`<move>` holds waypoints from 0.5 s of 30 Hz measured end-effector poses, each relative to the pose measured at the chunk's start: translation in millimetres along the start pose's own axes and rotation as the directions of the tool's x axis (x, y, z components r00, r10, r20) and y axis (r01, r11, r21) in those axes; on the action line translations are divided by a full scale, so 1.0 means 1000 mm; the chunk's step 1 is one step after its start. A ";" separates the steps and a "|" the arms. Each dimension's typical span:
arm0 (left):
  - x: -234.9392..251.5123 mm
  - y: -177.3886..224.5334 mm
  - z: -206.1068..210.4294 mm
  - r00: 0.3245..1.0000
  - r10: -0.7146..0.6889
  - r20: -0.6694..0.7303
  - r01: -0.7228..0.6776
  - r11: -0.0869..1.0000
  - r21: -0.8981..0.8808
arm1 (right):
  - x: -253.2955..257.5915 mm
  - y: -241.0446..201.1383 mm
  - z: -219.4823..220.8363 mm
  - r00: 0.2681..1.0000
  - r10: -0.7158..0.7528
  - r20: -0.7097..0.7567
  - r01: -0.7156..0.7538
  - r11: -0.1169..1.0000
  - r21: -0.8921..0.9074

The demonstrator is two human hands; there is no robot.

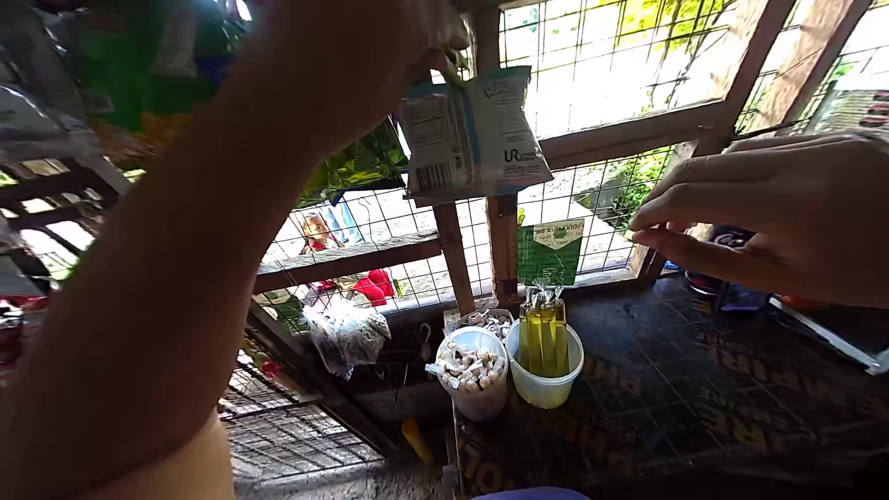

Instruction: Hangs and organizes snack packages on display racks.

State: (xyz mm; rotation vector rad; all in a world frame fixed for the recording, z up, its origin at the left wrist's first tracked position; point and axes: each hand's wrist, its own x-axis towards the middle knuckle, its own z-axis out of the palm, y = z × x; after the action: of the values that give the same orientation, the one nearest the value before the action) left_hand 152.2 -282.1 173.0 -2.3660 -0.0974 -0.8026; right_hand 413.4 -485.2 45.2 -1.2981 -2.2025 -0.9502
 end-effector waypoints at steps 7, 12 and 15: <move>-0.004 -0.003 0.000 1.000 0.030 0.000 -0.030 0.998 0.050 | 0.000 0.002 0.006 1.000 -0.010 0.012 0.010 1.000 0.010; -0.005 -0.005 0.004 0.999 0.050 -0.006 -0.049 0.998 0.050 | -0.001 0.004 0.010 0.999 -0.012 0.040 0.012 1.000 0.006; -0.004 -0.004 0.004 0.998 0.067 -0.001 -0.067 0.995 0.070 | -0.001 0.003 0.011 0.999 -0.006 0.045 0.006 1.000 0.000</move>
State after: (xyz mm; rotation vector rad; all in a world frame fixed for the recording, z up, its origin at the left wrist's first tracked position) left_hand 149.8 -275.9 170.9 -2.2900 -0.0434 -0.7594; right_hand 416.3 -477.3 38.2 -1.3261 -2.2408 -0.9321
